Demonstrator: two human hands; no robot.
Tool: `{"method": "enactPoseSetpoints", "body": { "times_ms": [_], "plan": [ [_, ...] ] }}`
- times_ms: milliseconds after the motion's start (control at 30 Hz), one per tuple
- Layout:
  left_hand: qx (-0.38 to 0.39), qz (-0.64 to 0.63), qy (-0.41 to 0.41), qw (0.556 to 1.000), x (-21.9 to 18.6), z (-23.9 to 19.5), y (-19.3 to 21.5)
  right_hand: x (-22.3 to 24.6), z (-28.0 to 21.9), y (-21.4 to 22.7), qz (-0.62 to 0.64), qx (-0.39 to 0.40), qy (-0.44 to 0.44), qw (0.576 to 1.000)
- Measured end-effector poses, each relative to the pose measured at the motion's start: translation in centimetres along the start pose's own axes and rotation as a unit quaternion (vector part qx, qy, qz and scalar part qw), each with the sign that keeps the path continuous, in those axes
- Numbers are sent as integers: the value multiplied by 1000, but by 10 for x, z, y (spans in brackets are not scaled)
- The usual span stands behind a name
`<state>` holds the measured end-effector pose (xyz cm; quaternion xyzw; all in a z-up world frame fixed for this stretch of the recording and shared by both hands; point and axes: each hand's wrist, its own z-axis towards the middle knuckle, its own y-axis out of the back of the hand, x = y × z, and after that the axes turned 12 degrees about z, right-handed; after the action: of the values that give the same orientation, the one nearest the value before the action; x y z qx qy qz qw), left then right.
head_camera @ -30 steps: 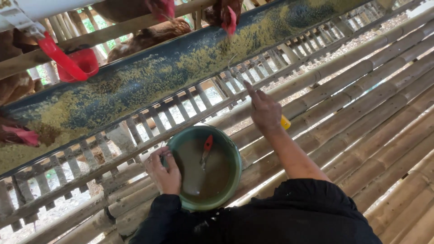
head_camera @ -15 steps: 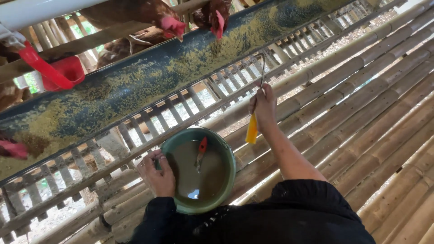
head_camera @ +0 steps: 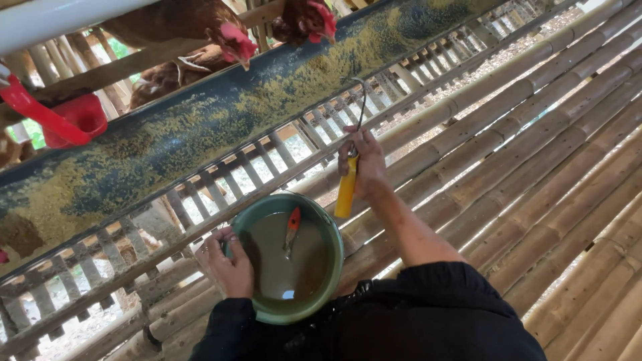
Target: Cleaning the feeding troughs in a chicken coop using a brush and a bucket of water.
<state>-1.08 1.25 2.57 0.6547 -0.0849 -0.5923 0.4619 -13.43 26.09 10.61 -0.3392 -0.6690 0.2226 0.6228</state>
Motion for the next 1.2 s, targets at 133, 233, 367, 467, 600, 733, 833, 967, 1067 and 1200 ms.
{"method": "enactPoseSetpoints", "body": {
  "times_ms": [133, 233, 367, 467, 600, 733, 833, 967, 1067, 1200],
  "plan": [
    [-35, 64, -45, 996, -2, -3, -3, -2, 10, 3, -111, -97, -7, 989],
    [-28, 17, -92, 995, -12, -11, -9, -10, -2, -8, -85, -76, 7, 993],
    [10, 18, -134, 991, -37, -34, -21, -6, -13, -22, -75, -108, -28, 991],
    [44, -11, -184, 982, -59, -55, -29, 1, 12, -4, -55, -103, -7, 993],
    [100, 7, -237, 966, -75, -69, -36, -10, -17, -28, -83, -115, -21, 990],
    [135, 42, -206, 968, -67, -79, -51, -9, -2, -12, -46, -116, -46, 991],
    [137, 24, -177, 974, -65, -78, -56, -4, -13, -26, -104, -115, -42, 987],
    [93, -16, -135, 986, -57, -67, -51, -22, -26, -14, -133, -28, -43, 990],
    [70, -7, -123, 990, -64, -53, -35, -4, -10, -17, -85, -76, -52, 992],
    [8, -8, -165, 986, -61, -33, -26, -15, -33, -23, -206, -25, -117, 971]
  ]
}}
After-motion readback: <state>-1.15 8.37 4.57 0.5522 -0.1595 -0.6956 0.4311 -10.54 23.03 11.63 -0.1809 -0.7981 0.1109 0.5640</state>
